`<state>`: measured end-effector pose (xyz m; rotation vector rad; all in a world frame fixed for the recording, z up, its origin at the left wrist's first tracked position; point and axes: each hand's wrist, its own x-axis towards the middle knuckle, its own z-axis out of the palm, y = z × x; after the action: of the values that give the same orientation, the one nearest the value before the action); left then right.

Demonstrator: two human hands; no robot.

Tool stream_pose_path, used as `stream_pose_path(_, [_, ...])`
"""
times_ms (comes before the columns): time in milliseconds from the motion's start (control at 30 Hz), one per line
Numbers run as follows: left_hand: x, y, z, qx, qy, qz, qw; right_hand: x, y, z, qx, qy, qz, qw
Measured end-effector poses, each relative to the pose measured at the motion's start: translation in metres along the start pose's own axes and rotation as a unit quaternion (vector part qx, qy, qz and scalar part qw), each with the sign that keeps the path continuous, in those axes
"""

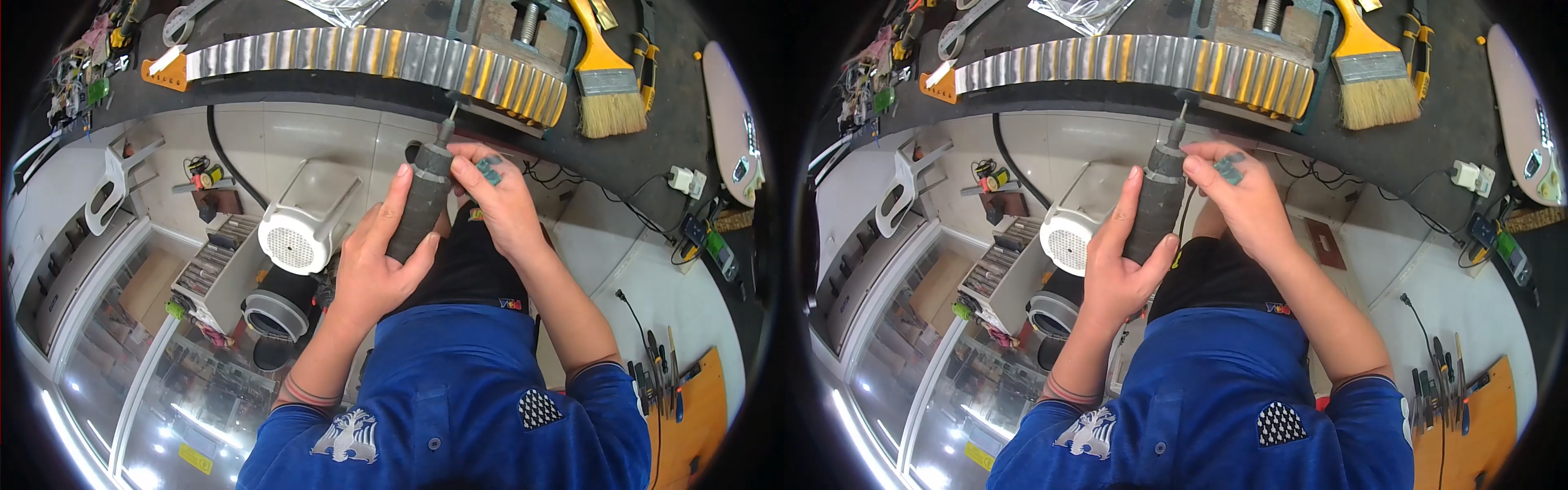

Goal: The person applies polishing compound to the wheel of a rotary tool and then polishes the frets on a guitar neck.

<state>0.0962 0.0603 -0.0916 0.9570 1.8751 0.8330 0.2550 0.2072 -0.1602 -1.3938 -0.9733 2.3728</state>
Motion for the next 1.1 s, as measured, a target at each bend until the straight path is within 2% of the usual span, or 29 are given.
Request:
stream_pose_path(267, [0.013, 0.002, 0.016, -0.007, 0.021, 0.009, 1.000, 0.016, -0.007, -0.018, -0.041, -0.020, -0.027, 0.999])
stream_pose_path(367, [0.020, 0.008, 0.016, 0.001, 0.013, -0.010, 1.000, 0.021, -0.008, -0.023, -0.026, -0.017, -0.013, 0.999])
stream_pose_path(967, [0.013, 0.003, 0.016, 0.027, 0.016, 0.014, 0.999, 0.016, -0.007, -0.025, -0.048, -0.037, -0.024, 0.998])
stream_pose_path(1100, [0.019, 0.005, 0.018, 0.012, 0.013, 0.006, 1.000, 0.021, -0.010, -0.028, -0.036, -0.032, -0.001, 0.999])
